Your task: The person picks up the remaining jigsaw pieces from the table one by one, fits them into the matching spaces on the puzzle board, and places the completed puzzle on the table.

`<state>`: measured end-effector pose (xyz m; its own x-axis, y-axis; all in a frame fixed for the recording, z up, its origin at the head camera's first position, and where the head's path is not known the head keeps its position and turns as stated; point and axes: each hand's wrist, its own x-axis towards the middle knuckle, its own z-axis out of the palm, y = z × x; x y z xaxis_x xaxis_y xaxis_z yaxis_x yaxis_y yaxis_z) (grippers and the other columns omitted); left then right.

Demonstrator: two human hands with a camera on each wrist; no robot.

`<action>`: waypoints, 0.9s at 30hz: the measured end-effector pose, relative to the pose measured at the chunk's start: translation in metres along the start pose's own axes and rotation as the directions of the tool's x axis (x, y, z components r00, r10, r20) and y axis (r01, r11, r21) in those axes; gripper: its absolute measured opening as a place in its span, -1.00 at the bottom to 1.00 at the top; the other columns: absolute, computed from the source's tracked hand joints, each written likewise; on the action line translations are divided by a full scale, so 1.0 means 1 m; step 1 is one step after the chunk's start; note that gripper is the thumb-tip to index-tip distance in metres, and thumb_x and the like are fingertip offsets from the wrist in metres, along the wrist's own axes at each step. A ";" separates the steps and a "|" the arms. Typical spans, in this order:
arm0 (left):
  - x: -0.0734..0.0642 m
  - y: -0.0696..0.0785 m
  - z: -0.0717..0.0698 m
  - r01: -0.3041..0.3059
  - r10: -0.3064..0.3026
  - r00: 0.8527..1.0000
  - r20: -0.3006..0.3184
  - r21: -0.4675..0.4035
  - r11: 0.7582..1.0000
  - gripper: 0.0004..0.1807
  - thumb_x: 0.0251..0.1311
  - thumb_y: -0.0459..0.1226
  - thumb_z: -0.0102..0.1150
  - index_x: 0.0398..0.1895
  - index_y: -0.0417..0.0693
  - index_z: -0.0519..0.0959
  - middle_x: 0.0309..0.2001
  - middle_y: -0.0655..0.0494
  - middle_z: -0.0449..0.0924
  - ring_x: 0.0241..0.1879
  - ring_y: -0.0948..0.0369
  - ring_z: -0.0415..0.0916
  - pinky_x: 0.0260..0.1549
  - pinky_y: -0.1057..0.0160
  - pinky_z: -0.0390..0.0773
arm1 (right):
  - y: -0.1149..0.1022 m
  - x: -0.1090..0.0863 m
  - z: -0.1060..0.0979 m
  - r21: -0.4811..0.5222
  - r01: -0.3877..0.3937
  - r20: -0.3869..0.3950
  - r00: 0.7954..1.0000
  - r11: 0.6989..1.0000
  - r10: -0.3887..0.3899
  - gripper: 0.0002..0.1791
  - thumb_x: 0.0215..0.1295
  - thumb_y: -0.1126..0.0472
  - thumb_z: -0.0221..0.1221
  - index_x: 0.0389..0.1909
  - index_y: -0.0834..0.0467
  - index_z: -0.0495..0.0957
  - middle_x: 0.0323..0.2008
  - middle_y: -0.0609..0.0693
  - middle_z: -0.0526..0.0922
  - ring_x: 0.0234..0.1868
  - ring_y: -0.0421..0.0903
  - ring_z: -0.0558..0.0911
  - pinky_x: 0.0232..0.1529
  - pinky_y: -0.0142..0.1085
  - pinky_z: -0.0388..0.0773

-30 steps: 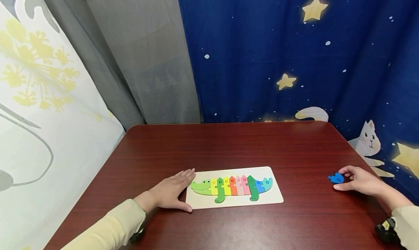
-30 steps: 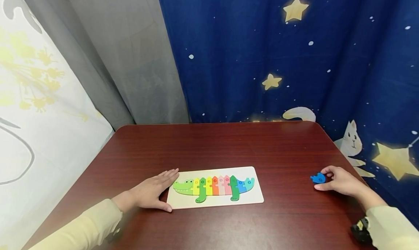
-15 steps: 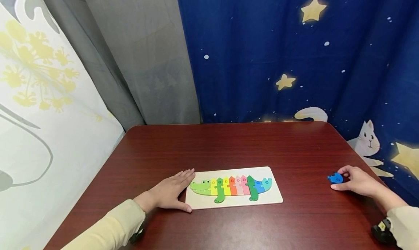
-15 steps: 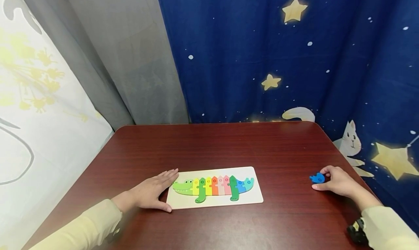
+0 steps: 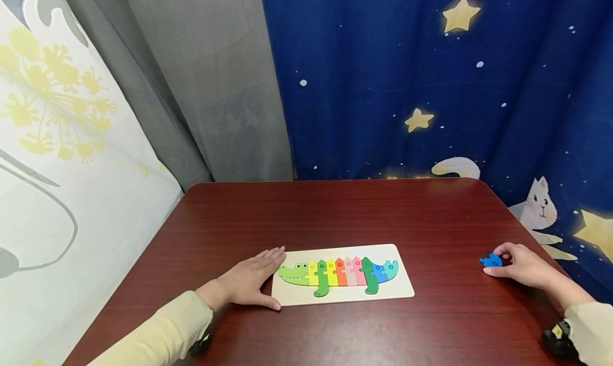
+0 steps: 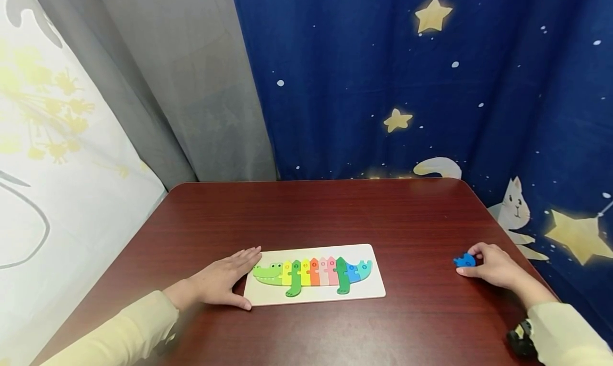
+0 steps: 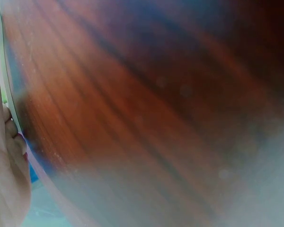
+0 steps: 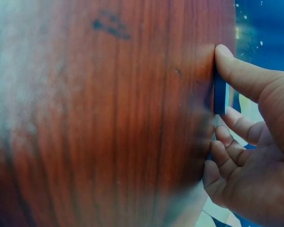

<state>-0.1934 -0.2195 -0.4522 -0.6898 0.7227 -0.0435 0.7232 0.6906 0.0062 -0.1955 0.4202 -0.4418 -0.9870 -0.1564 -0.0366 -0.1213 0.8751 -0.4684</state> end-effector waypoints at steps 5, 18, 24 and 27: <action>0.000 0.000 -0.001 -0.004 0.004 1.000 -0.003 -0.001 1.000 0.30 -0.06 0.57 -0.16 0.53 -0.22 -0.01 0.53 -0.08 -0.12 0.49 0.10 -0.15 0.42 0.17 -0.03 | -0.001 0.000 0.001 -0.002 0.009 -0.008 1.000 1.000 -0.009 -0.40 0.10 0.06 0.42 -0.16 0.48 0.41 -0.28 0.19 0.44 -0.26 0.10 0.43 -0.30 -0.16 0.46; -0.001 0.001 -0.003 0.002 -0.002 1.000 0.009 -0.007 1.000 0.31 -0.06 0.57 -0.16 0.52 -0.22 -0.01 0.53 -0.08 -0.11 0.49 0.10 -0.15 0.42 0.16 -0.02 | -0.003 -0.001 0.001 -0.007 0.036 -0.013 0.999 0.999 -0.036 -0.46 0.10 0.09 0.41 -0.18 0.44 0.43 -0.27 0.19 0.45 -0.26 0.08 0.44 -0.30 -0.16 0.46; -0.001 0.002 -0.003 0.005 -0.005 1.000 0.009 -0.009 1.000 0.31 -0.07 0.57 -0.16 0.53 -0.21 -0.02 0.53 -0.08 -0.12 0.49 0.12 -0.16 0.42 0.17 -0.03 | -0.005 0.000 0.000 -0.013 0.039 -0.016 0.999 0.999 -0.039 -0.46 0.08 0.10 0.43 -0.18 0.44 0.43 -0.28 0.16 0.48 -0.28 0.07 0.46 -0.32 -0.17 0.47; -0.001 0.002 -0.003 0.005 -0.005 1.000 0.010 -0.010 1.000 0.31 -0.07 0.57 -0.16 0.53 -0.21 -0.02 0.53 -0.07 -0.13 0.49 0.12 -0.16 0.42 0.16 -0.03 | -0.006 0.001 -0.001 -0.010 0.035 -0.014 0.999 0.999 -0.035 -0.46 0.08 0.09 0.43 -0.18 0.43 0.44 -0.29 0.13 0.49 -0.29 0.03 0.46 -0.34 -0.21 0.47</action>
<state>-0.1916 -0.2188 -0.4487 -0.6927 0.7192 -0.0535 0.7195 0.6943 0.0162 -0.1961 0.4149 -0.4381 -0.9835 -0.1808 -0.0075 -0.1571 0.8738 -0.4601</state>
